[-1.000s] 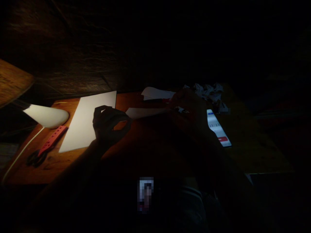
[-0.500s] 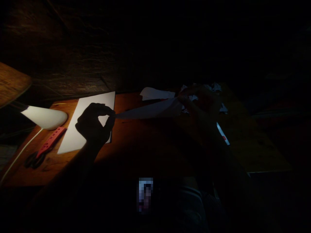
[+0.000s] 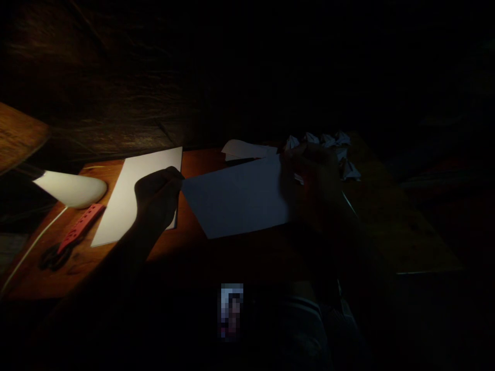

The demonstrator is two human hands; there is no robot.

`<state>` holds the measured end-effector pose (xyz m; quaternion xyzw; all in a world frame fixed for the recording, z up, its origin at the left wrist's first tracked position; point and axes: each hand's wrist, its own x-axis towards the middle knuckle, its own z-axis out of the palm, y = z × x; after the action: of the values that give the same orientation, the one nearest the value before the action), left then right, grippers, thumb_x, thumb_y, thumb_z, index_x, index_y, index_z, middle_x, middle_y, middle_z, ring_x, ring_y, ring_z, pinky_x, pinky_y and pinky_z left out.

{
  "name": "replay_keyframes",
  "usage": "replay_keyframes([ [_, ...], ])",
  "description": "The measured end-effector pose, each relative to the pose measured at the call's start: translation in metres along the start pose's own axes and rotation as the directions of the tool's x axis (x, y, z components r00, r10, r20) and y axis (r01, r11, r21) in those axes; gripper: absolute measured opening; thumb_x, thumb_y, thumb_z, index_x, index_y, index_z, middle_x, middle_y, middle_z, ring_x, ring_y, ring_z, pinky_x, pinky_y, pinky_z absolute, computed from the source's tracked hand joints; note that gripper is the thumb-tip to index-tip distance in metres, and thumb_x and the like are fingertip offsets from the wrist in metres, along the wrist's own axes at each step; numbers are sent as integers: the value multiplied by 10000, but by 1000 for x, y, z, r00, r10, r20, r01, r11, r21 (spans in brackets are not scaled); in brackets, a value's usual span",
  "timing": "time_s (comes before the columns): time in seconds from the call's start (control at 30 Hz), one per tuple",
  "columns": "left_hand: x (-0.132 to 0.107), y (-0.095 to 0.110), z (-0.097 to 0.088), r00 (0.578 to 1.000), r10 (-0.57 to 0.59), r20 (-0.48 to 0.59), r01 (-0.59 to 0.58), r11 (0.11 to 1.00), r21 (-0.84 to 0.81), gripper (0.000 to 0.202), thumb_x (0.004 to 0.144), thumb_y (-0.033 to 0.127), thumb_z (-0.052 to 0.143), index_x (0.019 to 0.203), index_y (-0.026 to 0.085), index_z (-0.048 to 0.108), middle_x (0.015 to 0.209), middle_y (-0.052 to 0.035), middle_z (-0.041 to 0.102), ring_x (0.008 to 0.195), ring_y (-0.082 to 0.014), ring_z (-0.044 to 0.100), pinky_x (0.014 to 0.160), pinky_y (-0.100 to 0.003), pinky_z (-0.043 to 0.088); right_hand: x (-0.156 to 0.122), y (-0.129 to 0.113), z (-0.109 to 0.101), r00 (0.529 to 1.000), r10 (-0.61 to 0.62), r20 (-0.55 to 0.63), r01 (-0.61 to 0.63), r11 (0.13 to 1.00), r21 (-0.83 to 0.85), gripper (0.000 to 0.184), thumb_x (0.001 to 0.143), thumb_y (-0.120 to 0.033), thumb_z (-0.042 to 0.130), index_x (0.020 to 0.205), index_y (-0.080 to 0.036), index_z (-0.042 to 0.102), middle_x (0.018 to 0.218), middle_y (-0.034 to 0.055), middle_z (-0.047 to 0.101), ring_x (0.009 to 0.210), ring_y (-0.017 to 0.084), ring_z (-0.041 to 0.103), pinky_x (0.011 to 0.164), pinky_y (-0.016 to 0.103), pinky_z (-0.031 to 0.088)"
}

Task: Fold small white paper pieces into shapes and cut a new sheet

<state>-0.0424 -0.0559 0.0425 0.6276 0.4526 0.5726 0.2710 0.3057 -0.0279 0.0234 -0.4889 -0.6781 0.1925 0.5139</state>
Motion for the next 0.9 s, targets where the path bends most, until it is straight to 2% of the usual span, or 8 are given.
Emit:
replay_keyframes([
  [0.1,4,-13,1,995,-78,56,79,997,-16,162,795,332,724,706,245,621,671,-11,612,635,-159,565,574,-316,449,1,-2,8,968,237,-81,-216,954,206,202,912,-435,741,800,-270,711,771,39,739,689,223,711,611,390,565],
  [0.2,5,-31,1,989,-106,107,109,994,-25,188,868,368,678,755,252,583,688,-11,607,635,-167,586,572,-314,470,0,-5,19,923,384,1,-363,873,325,201,804,-422,812,765,-266,690,735,28,710,645,206,655,591,375,521],
  [0.37,2,-49,7,972,-138,190,142,990,-8,148,941,401,684,962,261,638,782,-17,676,682,-176,651,599,-301,509,-3,0,34,873,464,147,-481,775,410,281,753,-446,847,838,-265,651,777,4,688,713,198,654,661,366,539],
  [0.53,5,-54,3,988,-108,109,102,993,60,227,883,375,760,1049,242,682,954,-44,767,836,-194,731,688,-294,567,-7,5,41,874,447,188,-485,789,378,499,612,-422,973,996,-278,690,960,21,786,852,235,742,757,392,596],
  [0.63,10,-56,-5,998,-3,62,-8,983,182,210,937,369,726,1104,243,705,1053,-62,786,929,-202,752,768,-312,605,-6,5,39,892,379,246,-436,865,249,415,645,-355,964,974,-257,730,985,43,797,890,247,750,791,411,598],
  [0.73,9,-51,-8,972,223,79,-236,892,386,275,986,350,709,1239,245,721,1236,-106,781,1159,-256,754,984,-414,633,-5,2,39,913,335,233,-378,909,173,337,687,-272,936,954,-237,732,989,57,803,919,255,761,826,415,605],
  [0.8,2,-46,-4,924,323,207,-383,787,483,384,1018,372,707,1380,242,705,1406,-141,745,1359,-316,697,1153,-517,582,-5,-3,42,916,311,252,-351,927,131,319,699,-256,939,939,-227,732,989,60,811,913,252,765,831,403,604],
  [0.9,-10,-39,7,849,221,479,-479,704,524,632,1068,461,674,1643,239,538,1652,-173,629,1535,-374,601,1280,-612,490,-10,-15,47,903,277,328,-305,952,37,209,827,-338,886,951,-223,763,960,58,821,846,232,755,797,374,585],
])
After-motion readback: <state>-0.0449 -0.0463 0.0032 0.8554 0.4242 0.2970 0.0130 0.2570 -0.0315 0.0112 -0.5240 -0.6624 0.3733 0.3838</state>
